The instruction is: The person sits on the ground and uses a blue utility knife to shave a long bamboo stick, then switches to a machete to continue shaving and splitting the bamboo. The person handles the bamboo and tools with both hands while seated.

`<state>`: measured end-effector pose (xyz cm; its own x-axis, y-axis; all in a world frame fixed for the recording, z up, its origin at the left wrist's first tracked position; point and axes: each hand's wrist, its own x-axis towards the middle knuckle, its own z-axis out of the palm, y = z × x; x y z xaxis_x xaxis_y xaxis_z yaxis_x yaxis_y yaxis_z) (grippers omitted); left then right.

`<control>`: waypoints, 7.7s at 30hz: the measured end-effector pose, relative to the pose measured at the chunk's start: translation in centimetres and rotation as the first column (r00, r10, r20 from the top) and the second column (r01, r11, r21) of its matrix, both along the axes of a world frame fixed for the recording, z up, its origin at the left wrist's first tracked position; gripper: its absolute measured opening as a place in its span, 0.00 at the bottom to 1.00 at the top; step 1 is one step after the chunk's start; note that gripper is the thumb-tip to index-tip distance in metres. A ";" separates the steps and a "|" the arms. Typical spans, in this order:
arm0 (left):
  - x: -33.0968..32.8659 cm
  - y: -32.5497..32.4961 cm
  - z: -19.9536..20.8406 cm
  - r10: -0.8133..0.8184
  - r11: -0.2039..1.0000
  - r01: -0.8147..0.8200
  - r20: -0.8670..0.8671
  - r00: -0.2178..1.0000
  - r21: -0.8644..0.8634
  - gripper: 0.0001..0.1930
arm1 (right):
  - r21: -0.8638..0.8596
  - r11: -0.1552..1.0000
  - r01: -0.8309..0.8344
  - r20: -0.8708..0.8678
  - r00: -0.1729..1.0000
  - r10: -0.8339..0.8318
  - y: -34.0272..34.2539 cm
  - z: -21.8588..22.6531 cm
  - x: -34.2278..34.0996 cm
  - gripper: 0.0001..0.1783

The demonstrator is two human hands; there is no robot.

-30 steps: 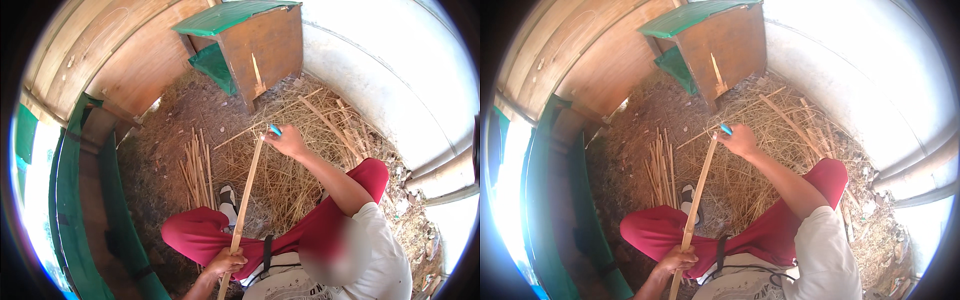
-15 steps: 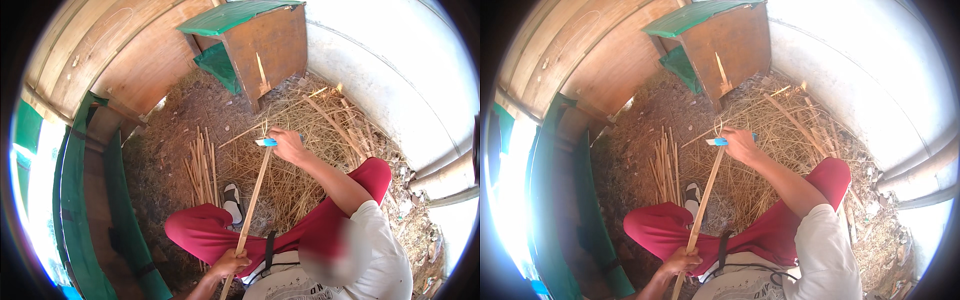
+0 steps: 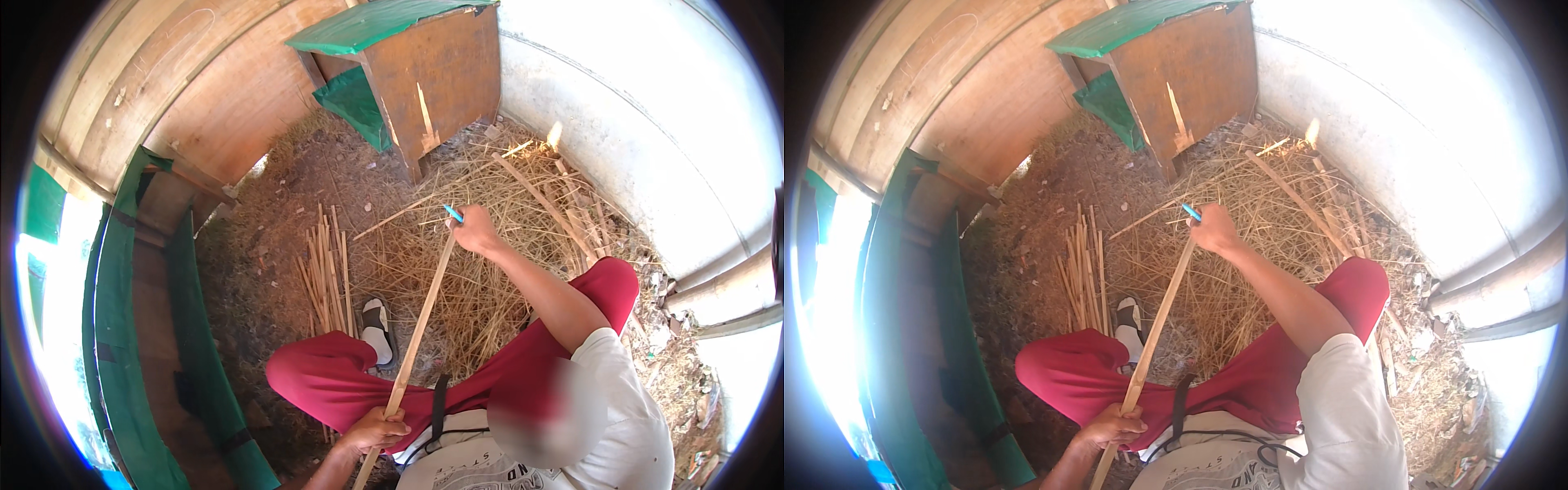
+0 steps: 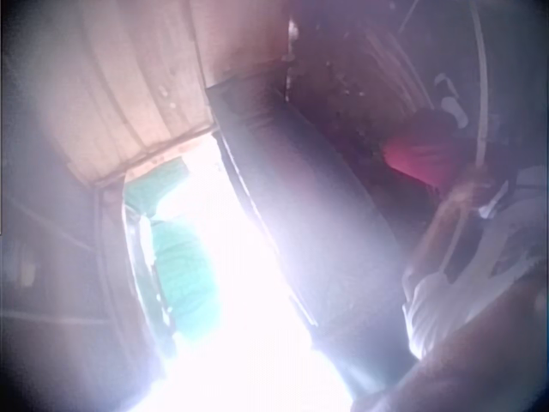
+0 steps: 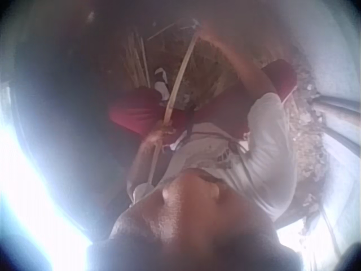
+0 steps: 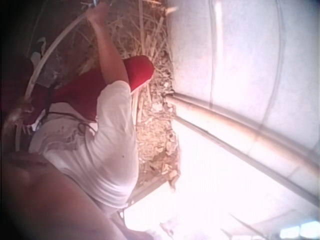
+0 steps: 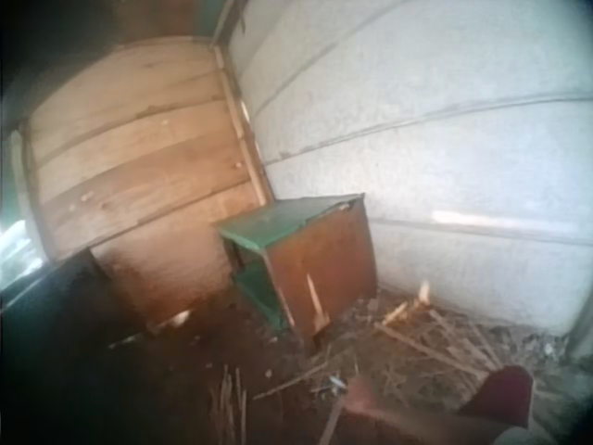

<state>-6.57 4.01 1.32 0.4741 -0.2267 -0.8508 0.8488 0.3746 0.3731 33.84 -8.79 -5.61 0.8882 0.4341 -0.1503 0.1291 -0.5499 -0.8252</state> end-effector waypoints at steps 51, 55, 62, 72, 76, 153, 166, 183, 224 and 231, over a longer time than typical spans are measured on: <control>16.3 8.3 10.9 -0.759 0.401 0.487 -0.016 0.650 0.776 0.17 | 0.113 0.975 -0.194 0.690 0.721 0.063 -5.3 9.8 -0.2 0.18; 19.5 10.7 12.2 -0.848 0.224 0.592 -0.145 0.510 0.774 0.20 | -0.086 0.926 -0.367 0.741 0.598 0.306 -5.3 10.5 -1.7 0.17; 20.8 9.9 13.1 -0.830 -0.155 -0.006 -0.127 0.543 0.988 0.15 | -0.235 0.915 -0.329 0.627 0.668 0.401 -4.7 9.0 -0.5 0.07; 17.5 10.7 7.8 -0.426 -0.222 -0.785 0.667 0.611 0.578 0.12 | 0.075 0.997 0.000 0.090 0.996 -0.006 -3.2 10.2 -1.2 0.11; 18.9 9.3 2.8 -0.349 -0.328 -0.636 0.536 0.769 0.699 0.28 | 0.323 0.945 0.053 -0.152 0.988 -0.003 -1.7 8.7 -1.6 0.12; 19.9 1.5 -2.5 -0.177 0.685 -0.314 0.569 0.803 0.657 0.22 | 0.160 0.881 -0.446 0.235 0.884 0.405 -0.1 7.2 -2.1 0.15; 10.1 -3.9 -4.5 -0.157 0.666 -0.182 0.375 0.914 0.723 0.20 | -0.578 0.699 -0.421 0.205 0.754 0.624 -0.5 4.6 -9.6 0.06; 6.8 -6.7 -4.5 -0.267 0.561 0.001 0.180 0.947 0.828 0.13 | -0.585 0.745 -0.321 0.385 0.699 0.603 -0.3 -3.2 -7.9 0.08; 4.2 -2.7 -1.3 0.192 0.977 -0.208 0.260 0.946 0.037 0.16 | -0.386 0.537 -0.750 -0.201 0.637 0.744 -1.7 6.8 -6.1 0.26; 4.2 -3.2 -1.8 0.258 0.965 -0.261 0.246 0.934 -0.021 0.16 | -0.542 0.679 -0.495 0.315 0.630 0.710 -2.0 6.9 -7.7 0.11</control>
